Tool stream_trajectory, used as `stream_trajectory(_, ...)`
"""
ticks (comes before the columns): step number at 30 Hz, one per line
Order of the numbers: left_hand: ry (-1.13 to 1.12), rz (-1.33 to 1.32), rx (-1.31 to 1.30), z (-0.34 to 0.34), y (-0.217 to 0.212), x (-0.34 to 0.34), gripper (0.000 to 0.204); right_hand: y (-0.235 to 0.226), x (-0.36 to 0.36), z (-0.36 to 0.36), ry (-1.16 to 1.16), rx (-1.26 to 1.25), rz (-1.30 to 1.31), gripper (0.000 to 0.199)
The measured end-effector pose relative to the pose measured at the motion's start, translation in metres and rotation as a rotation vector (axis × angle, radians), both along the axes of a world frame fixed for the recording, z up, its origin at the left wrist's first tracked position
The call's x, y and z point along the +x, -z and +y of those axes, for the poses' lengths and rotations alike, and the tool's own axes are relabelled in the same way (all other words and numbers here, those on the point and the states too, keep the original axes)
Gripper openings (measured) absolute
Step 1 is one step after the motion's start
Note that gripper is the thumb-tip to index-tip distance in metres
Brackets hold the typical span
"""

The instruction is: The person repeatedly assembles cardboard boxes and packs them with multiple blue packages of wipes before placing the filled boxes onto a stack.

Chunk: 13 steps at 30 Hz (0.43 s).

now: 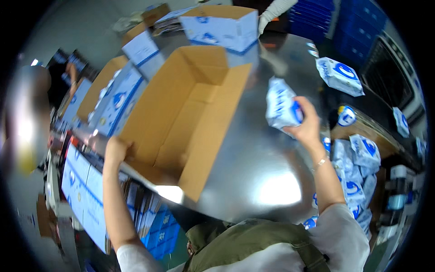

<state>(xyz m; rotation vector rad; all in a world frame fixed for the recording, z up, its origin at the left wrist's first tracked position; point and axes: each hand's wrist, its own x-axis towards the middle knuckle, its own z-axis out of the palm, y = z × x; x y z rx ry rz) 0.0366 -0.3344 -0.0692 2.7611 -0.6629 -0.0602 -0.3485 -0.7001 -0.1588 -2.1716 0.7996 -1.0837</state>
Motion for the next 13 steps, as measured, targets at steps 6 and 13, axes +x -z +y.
stream_trajectory(6,-0.038,0.0,0.061,0.005,-0.007,-0.005,0.038,-0.091,0.074,0.036,-0.724,0.564,-0.743,0.058)
stream_trajectory(13,-0.102,-0.013,0.008,0.002,-0.008,-0.019,0.045,-0.085,0.199,0.146,-1.105,0.342,0.431,0.058)
